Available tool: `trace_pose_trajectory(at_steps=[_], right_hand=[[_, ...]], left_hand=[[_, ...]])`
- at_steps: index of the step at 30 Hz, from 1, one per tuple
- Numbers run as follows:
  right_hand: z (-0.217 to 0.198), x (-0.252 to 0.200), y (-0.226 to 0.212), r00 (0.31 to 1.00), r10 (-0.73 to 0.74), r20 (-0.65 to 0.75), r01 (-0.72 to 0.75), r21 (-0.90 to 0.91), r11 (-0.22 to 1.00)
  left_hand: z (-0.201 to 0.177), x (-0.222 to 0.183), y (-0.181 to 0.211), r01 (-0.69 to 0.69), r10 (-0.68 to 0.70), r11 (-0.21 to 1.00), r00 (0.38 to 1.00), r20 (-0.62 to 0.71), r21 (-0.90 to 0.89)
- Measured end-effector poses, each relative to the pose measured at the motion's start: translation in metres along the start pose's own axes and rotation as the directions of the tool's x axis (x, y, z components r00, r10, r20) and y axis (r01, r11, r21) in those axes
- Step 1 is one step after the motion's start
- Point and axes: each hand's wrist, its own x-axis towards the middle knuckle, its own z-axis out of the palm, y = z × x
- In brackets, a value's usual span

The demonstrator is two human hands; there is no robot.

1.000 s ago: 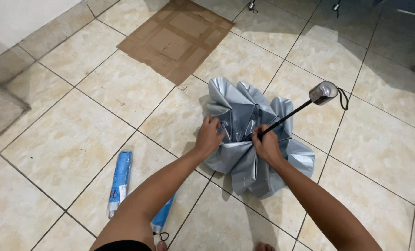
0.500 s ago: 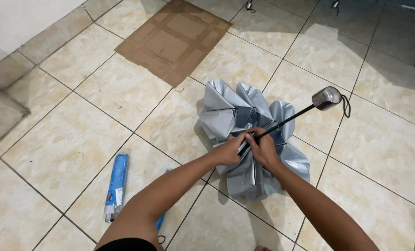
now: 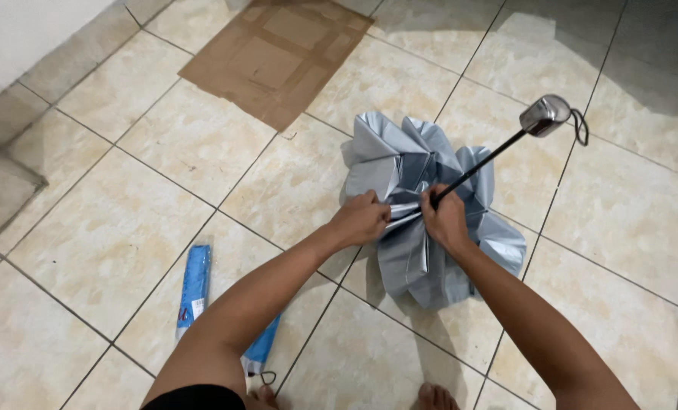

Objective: The person collapses the frame of an umbrella and wraps the silver fabric around the central pole before securing it with a small strap.

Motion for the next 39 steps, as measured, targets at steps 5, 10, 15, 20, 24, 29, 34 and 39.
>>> trace_pose_trajectory(at_steps=[5,10,15,20,24,29,34,39], right_hand=[[-0.010,-0.001,-0.014,0.998,-0.015,-0.062,0.016,0.019,1.000],[-0.014,0.001,-0.006,0.992,-0.032,-0.124,0.033,0.008,0.999],[-0.009,-0.002,-0.015,0.994,-0.071,-0.077,0.072,0.015,0.997],[-0.006,-0.008,-0.022,0.990,-0.139,-0.033,0.136,-0.070,0.988],[-0.016,-0.010,-0.025,0.981,-0.196,0.008,0.196,-0.006,0.981],[-0.013,-0.011,-0.010,0.974,-0.222,0.040,0.223,-0.048,0.974],[-0.024,-0.008,-0.005,0.970,-0.230,0.073,0.234,-0.049,0.971],[-0.030,-0.005,0.011,0.968,-0.237,0.085,0.241,-0.049,0.969]], left_hand=[[-0.026,-0.020,0.028,-0.143,0.162,0.946,0.986,-0.043,0.290],[-0.004,-0.020,0.027,-0.431,0.506,0.773,0.862,-0.042,0.466],[0.021,-0.030,0.037,-0.408,0.407,0.913,0.910,0.081,0.004],[0.019,-0.032,0.051,-0.457,0.460,0.883,0.888,0.013,-0.106],[0.006,-0.025,0.034,-0.177,0.211,0.952,0.970,-0.118,0.248],[0.025,-0.016,-0.009,-0.076,0.118,0.871,0.991,-0.056,0.486],[0.019,-0.009,-0.048,-0.115,0.205,0.817,0.974,-0.097,0.565],[-0.033,-0.028,-0.044,-0.040,0.114,0.861,0.987,-0.117,0.506]])
